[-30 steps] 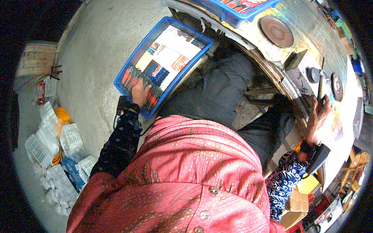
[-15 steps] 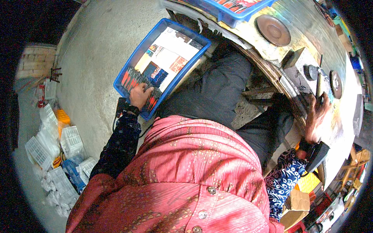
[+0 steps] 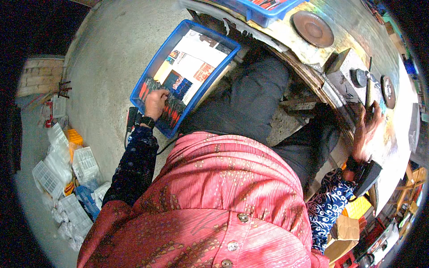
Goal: The person repeatedly sharpens small red-handled tools by striking them with a hammer on a metal block. They pick up each tool from a blue tray, position it on the block, strike it, and return it to the tray. The process is repeated for multiple tools throughout the clip.
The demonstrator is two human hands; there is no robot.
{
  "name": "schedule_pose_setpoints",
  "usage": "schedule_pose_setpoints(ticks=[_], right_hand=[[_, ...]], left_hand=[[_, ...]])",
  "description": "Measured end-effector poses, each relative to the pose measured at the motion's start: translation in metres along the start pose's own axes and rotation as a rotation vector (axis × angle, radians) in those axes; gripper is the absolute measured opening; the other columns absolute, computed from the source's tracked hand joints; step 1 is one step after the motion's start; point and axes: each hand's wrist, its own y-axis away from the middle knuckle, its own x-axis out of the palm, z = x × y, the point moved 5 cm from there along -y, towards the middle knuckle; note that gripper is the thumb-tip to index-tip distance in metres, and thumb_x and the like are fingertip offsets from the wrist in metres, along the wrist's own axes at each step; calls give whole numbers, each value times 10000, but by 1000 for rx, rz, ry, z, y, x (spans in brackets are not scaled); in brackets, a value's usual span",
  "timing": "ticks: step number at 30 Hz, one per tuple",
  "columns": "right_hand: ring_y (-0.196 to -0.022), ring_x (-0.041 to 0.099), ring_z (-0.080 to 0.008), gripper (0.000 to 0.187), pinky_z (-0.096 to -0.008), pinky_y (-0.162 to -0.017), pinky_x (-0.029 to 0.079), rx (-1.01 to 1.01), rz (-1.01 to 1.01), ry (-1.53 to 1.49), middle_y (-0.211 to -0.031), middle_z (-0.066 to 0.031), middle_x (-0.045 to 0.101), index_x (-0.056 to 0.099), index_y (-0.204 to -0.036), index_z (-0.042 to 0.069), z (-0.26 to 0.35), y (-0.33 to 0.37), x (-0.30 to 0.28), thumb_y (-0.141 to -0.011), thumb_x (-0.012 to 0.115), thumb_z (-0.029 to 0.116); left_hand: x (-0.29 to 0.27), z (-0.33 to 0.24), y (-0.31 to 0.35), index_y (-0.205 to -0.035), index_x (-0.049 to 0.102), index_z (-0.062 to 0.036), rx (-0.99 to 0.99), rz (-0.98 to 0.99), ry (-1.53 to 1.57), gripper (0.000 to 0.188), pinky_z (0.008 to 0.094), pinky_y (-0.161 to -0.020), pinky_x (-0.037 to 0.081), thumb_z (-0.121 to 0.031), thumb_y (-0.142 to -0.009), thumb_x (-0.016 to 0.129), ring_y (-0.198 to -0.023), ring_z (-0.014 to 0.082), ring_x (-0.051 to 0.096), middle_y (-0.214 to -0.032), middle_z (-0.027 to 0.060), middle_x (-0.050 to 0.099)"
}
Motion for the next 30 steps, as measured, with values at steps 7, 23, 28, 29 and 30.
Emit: schedule_pose_setpoints(ticks=[7, 23, 28, 29, 30], right_hand=[[-1107, 602, -328, 550, -388, -954, 450, 3, 31, 69, -1265, -256, 570, 476, -1346, -32, 0, 1, -1, -945, 583, 328], [-1007, 610, -401, 536, -418, -874, 474, -68, -70, 141, -1143, -259, 615, 518, -1309, 1, 10, 3, -5, -949, 551, 396], [-1005, 615, -385, 524, -415, -874, 474, -58, -46, 176, -1146, -260, 613, 521, -1305, 0, 7, 3, -5, -951, 557, 384], [-1012, 614, -381, 524, -415, -875, 473, -58, -43, 162, -1152, -262, 610, 520, -1305, -1, 7, 3, -4, -951, 557, 383], [-1018, 612, -377, 525, -415, -877, 472, -58, -39, 148, -1157, -263, 608, 519, -1306, -3, 7, 2, -4, -951, 558, 382]], left_hand=[[4, -8, -3, -832, 650, -87, -21, 158, -161, 42, 455, -710, 510, -115, -803, 642, -816, 361, 637, -854, 167, 650], [0, -16, -3, -1093, 700, -228, 93, 393, -177, 475, 429, -812, 530, -57, -661, 798, -959, 339, 629, -997, 127, 627], [2, -15, -5, -1041, 722, -207, 105, 435, -108, 433, 417, -831, 522, -23, -655, 789, -971, 337, 622, -982, 129, 627], [2, -15, -5, -1030, 726, -203, 93, 442, -107, 422, 416, -833, 521, -21, -654, 789, -969, 337, 621, -980, 128, 628], [2, -16, -5, -1018, 729, -199, 81, 449, -105, 410, 415, -835, 520, -19, -654, 788, -967, 337, 620, -979, 127, 629]])
